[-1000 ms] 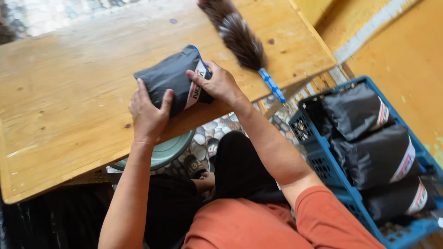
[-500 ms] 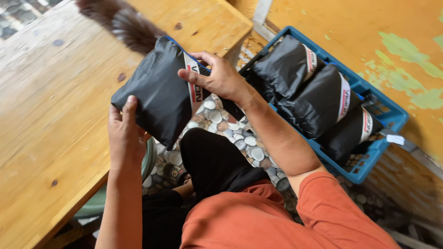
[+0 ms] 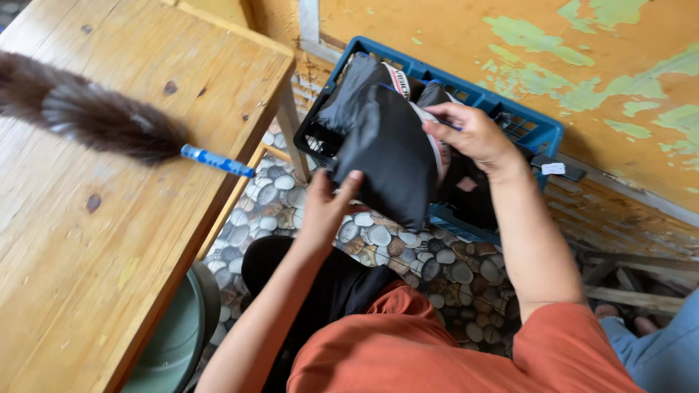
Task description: The person cleans a small black pouch and a large black plastic bag on a wooden table. They use a feather duster to wipe the surfaces of both items and then fold the large bag.
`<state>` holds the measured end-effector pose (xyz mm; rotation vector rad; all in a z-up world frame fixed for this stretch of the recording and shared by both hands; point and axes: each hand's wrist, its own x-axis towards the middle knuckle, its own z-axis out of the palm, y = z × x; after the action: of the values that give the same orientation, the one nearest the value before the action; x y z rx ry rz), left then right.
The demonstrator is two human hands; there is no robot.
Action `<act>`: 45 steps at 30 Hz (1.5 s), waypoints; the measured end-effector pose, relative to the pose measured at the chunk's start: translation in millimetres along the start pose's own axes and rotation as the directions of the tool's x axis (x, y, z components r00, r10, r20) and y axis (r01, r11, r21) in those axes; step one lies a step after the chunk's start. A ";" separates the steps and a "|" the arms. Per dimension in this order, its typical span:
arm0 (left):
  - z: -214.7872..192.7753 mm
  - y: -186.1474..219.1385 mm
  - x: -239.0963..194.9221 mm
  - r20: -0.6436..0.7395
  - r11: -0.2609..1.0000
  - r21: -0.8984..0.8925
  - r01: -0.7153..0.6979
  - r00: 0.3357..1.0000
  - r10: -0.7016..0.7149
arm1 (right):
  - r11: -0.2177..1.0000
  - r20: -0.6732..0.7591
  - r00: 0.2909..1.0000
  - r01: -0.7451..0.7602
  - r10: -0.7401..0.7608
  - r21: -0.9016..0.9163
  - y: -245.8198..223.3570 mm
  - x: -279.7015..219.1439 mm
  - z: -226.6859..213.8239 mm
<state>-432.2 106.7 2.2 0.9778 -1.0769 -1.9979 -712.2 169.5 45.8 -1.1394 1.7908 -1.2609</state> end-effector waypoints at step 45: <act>119.3 -71.3 81.1 0.840 -0.312 0.535 -0.786 0.535 0.093 | 0.471 -0.124 0.880 0.122 -0.458 -0.873 115.8 -50.4 -123.7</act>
<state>-587.3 118.4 -38.9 0.1971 -2.8701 -0.2216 -832.0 279.7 -23.0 -1.9311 2.7244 -0.7100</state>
